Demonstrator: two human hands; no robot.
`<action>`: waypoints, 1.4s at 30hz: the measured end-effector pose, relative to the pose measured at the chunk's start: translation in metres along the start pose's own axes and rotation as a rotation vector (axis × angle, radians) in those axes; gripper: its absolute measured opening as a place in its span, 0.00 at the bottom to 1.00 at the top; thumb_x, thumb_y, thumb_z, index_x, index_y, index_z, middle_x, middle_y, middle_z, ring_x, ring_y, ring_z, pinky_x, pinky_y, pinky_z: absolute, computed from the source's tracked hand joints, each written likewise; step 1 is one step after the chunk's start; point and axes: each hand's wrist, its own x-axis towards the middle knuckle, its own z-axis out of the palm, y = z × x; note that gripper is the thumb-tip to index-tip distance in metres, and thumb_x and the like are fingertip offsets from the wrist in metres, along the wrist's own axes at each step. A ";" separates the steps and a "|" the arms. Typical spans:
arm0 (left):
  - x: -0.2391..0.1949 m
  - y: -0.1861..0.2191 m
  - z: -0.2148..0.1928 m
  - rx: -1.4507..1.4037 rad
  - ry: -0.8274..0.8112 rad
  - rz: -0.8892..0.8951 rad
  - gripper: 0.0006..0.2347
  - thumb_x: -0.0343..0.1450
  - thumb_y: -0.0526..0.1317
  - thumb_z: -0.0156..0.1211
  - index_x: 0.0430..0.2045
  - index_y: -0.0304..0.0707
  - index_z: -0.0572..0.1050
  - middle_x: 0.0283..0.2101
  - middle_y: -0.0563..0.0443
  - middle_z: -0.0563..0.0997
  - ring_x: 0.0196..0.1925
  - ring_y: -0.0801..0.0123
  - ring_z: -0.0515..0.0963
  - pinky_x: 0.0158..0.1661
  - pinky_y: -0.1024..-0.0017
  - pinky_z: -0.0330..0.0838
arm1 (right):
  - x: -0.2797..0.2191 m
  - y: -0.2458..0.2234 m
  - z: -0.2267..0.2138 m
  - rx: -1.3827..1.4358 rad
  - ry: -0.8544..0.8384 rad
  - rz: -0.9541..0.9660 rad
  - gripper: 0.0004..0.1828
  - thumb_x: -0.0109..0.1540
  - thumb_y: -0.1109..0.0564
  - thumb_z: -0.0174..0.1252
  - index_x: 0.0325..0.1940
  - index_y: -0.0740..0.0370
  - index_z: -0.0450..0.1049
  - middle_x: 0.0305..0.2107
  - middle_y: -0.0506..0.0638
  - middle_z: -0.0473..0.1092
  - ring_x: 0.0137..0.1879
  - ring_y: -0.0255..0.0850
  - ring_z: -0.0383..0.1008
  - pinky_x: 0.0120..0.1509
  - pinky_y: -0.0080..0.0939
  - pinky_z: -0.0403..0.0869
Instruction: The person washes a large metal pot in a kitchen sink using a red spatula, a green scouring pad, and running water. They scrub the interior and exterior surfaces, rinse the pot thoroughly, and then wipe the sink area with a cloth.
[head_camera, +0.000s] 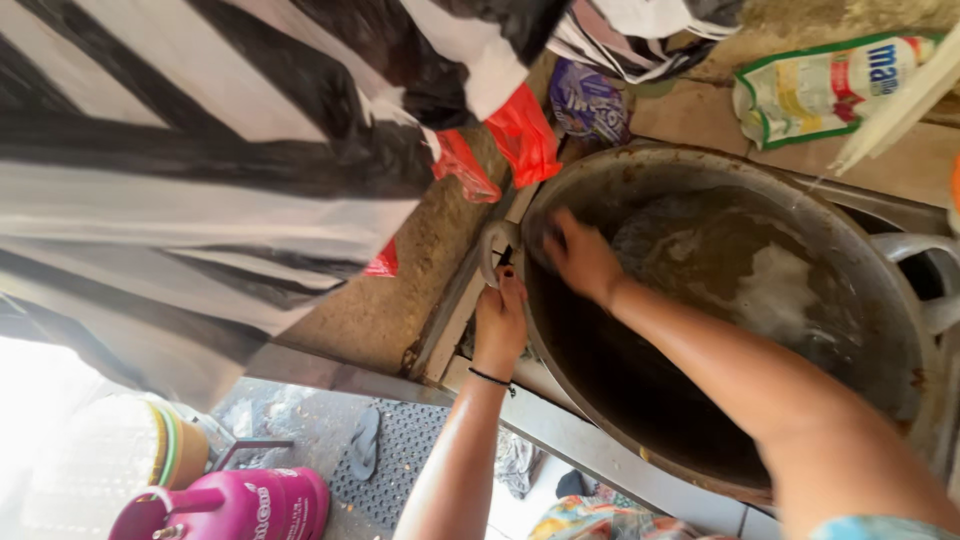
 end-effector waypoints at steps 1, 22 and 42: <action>-0.005 -0.001 0.001 -0.008 -0.001 -0.019 0.19 0.80 0.44 0.39 0.22 0.30 0.67 0.20 0.38 0.70 0.24 0.51 0.71 0.31 0.59 0.65 | -0.025 0.000 -0.001 0.046 -0.073 -0.007 0.17 0.65 0.54 0.56 0.57 0.62 0.69 0.45 0.66 0.75 0.52 0.64 0.75 0.53 0.56 0.75; -0.011 0.002 -0.002 -0.029 -0.060 -0.004 0.18 0.80 0.43 0.39 0.22 0.32 0.67 0.22 0.42 0.71 0.26 0.55 0.72 0.33 0.62 0.66 | 0.066 0.133 -0.006 -0.233 0.230 -0.271 0.35 0.61 0.62 0.56 0.74 0.56 0.59 0.72 0.71 0.50 0.78 0.68 0.47 0.82 0.59 0.54; -0.011 -0.007 -0.002 -0.005 -0.072 -0.046 0.18 0.80 0.44 0.38 0.22 0.34 0.67 0.22 0.44 0.71 0.26 0.59 0.71 0.32 0.63 0.66 | 0.013 0.254 -0.122 -0.872 0.135 0.611 0.41 0.70 0.42 0.50 0.83 0.33 0.39 0.78 0.59 0.32 0.81 0.61 0.34 0.77 0.71 0.53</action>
